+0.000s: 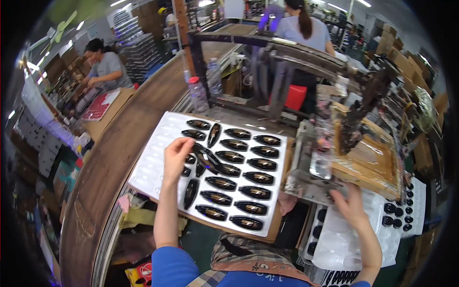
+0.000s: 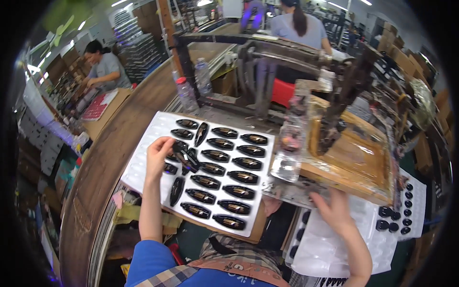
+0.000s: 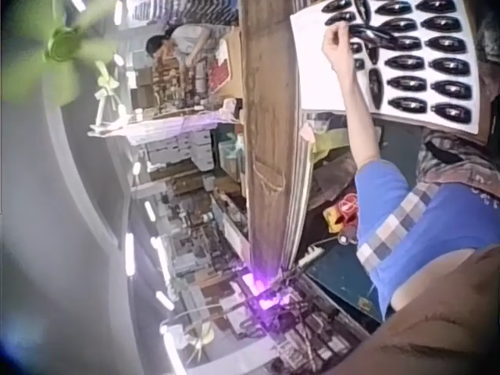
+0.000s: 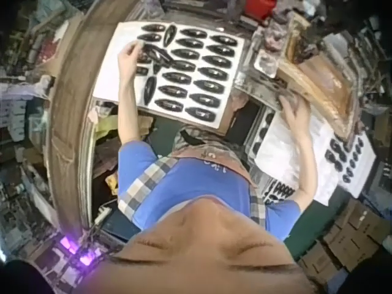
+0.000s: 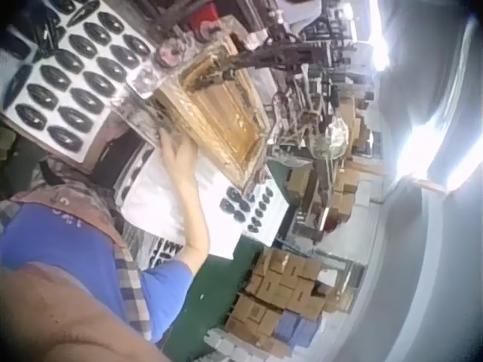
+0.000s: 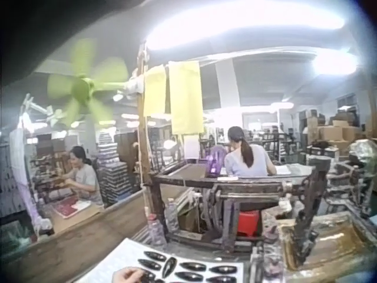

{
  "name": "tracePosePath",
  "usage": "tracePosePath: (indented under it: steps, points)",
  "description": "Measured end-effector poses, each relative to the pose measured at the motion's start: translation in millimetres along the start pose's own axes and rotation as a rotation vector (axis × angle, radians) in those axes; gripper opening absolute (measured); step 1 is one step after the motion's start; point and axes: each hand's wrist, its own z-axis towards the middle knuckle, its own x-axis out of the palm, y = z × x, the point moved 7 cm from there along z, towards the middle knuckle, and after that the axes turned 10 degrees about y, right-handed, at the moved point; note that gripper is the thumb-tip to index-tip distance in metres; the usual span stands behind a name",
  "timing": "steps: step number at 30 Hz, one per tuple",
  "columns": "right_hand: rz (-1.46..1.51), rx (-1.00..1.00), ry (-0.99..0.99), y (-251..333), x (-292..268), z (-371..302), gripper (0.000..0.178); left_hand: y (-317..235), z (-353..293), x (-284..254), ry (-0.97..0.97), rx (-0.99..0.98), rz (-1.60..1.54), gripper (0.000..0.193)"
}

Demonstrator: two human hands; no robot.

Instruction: Manually positioning small black objects into a tray for screen printing and then using a printing press to apply a logo.

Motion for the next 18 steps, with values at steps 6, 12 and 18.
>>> tracePosePath:
  steps: [6, 12, 18]
  points:
    - [-0.242, 0.398, -0.284, -117.1, -87.1, -108.1, 0.04, 55.3, -54.5, -123.6, -0.238, -0.134, 0.075, 0.02]
    - [-0.584, 0.874, -0.085, -215.2, -111.7, -177.9, 0.051, 112.6, -74.1, -158.7, -0.294, -0.399, 0.273, 0.029]
    - [-0.442, 0.924, -0.01, -236.9, -105.2, -200.3, 0.054, 126.1, -75.6, -156.3, -0.225, -0.403, 0.363, 0.023]
